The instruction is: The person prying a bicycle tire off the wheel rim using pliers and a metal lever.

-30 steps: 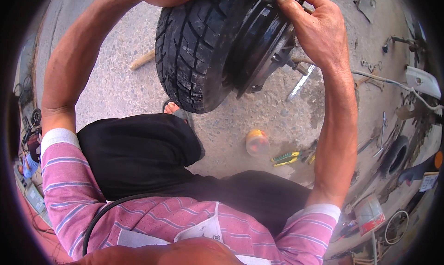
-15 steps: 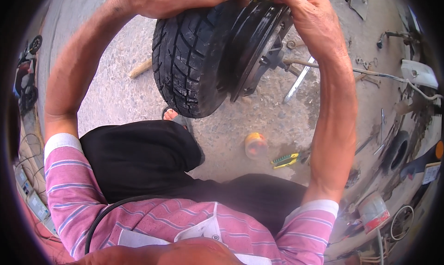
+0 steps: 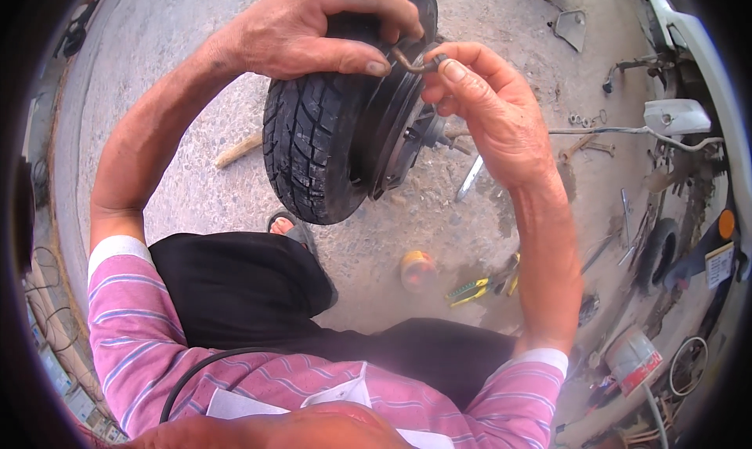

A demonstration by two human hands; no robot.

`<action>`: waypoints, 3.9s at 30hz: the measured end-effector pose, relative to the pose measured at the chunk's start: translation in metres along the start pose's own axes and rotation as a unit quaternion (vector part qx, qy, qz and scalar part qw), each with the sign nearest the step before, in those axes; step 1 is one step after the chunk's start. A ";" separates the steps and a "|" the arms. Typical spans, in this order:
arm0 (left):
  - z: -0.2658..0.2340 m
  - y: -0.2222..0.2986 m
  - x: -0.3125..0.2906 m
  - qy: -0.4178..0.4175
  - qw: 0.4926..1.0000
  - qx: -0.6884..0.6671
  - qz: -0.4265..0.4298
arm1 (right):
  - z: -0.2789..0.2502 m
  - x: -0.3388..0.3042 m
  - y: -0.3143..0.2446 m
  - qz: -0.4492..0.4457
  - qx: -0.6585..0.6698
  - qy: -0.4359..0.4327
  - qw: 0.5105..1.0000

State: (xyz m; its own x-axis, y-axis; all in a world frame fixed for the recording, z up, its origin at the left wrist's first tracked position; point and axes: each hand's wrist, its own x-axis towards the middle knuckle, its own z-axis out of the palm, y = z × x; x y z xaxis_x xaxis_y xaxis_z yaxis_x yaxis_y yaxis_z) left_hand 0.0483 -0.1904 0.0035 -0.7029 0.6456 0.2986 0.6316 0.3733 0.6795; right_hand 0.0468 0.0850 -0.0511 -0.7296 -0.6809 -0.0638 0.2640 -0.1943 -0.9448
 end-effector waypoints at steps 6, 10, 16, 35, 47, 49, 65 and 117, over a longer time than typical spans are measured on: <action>-0.001 -0.007 0.005 -0.037 0.991 0.080 0.100 | 0.019 -0.003 0.005 -0.002 0.170 -0.046 0.984; -0.003 -0.006 0.005 -0.046 0.988 0.078 0.124 | 0.022 -0.002 0.006 0.013 0.142 -0.039 0.989; -0.003 -0.007 0.002 -0.054 0.986 0.094 0.124 | 0.020 0.002 0.011 0.000 0.114 -0.010 0.993; 0.000 -0.007 0.000 -0.030 0.997 0.040 0.060 | 0.016 0.022 0.025 -0.078 0.171 -0.053 0.981; 0.001 -0.017 -0.005 0.019 0.995 -0.016 0.099 | 0.008 0.019 -0.007 -0.105 -0.228 0.111 0.962; 0.001 -0.023 -0.008 0.034 0.991 -0.070 0.105 | 0.013 0.021 -0.010 -0.109 -0.330 0.112 0.931; 0.006 -0.021 -0.007 0.009 0.985 -0.162 0.056 | 0.018 0.050 -0.013 -0.073 -0.642 0.064 0.761; 0.025 -0.004 -0.010 0.090 0.995 0.018 0.026 | 0.015 0.052 0.043 -0.015 -0.449 0.138 0.883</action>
State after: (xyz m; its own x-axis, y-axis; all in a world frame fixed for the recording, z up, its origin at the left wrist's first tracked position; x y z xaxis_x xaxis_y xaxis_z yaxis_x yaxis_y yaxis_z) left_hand 0.0612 -0.1819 -0.0192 -0.7141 0.5355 0.4509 0.6778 0.3676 0.6368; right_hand 0.0298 0.0302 -0.0903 -0.8860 -0.4636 0.0070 -0.2746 0.5125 -0.8136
